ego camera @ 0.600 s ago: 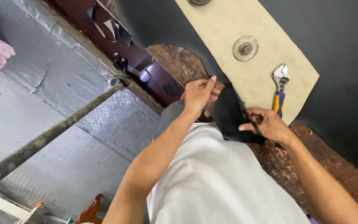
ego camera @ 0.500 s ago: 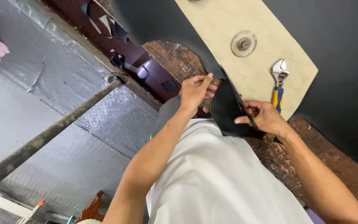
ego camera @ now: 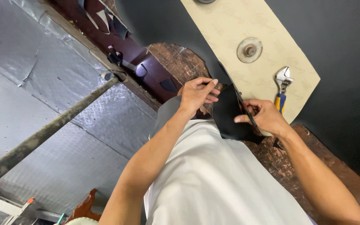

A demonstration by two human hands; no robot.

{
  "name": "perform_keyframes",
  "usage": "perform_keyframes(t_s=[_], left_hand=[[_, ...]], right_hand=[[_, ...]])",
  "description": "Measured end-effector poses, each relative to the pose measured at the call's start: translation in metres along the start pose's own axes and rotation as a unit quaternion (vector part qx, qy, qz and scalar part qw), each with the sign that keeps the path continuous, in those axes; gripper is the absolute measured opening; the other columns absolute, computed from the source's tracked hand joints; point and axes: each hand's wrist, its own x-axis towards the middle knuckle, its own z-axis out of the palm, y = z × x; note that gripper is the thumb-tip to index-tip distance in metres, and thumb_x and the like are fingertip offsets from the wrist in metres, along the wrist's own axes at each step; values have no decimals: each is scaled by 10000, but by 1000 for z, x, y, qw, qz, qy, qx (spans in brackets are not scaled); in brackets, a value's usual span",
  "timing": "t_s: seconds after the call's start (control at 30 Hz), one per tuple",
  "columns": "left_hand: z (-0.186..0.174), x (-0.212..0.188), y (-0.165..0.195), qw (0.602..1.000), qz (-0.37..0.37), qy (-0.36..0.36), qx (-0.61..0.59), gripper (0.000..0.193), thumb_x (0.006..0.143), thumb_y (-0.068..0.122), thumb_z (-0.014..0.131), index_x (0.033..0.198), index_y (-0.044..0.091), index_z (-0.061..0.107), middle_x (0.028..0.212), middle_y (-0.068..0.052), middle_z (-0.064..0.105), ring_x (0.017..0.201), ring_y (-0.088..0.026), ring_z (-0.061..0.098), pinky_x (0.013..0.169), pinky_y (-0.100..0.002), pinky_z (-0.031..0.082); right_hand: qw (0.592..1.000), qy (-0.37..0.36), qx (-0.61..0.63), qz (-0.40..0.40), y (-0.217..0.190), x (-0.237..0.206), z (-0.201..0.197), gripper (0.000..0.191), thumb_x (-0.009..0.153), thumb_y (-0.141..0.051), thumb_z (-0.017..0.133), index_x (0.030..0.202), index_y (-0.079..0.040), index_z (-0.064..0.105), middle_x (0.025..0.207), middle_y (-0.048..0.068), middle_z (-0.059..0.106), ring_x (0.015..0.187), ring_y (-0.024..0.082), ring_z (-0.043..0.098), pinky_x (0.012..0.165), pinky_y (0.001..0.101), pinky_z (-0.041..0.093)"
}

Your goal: The person cuts black vinyl upholstery fabric with scissors, following the outline of a paper pattern laid on the material. They hold the pattern flat with metal weights and an adjustable wrench, mark the fabric with chalk, reposition the weights, and continue cutting around the curved pattern edge.

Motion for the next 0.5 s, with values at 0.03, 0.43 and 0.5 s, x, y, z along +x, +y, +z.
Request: perform_keyframes(t_s=[0.03,0.43,0.5], left_hand=[[-1,-1,-1,1000,4,-4,9,317,938,288,726,1083,6,722,850,-122,779,619,-184,752,552,-282,594],[-3,0,6,1000,1,-13,8,287,952,262,703,1081,6,710,860,-139,781,637,-210,759,561,-301,612],[-2,0,6,1000,0,-15,6,287,952,258,700,1086,5,708,862,-140,781,638,-212,759,557,-302,611]], right_hand=[[1000,1,-5,-6,0,-1,0,482,669,-299,932,1028,-27,760,670,-67,509,615,67,442,532,265,365],[1000,1,-13,4,-31,16,-1,468,675,-295,932,1014,-22,761,652,-57,506,607,68,436,539,272,363],[1000,-5,-12,-3,-39,20,0,448,686,-297,926,981,-9,754,658,-67,511,613,59,441,541,263,367]])
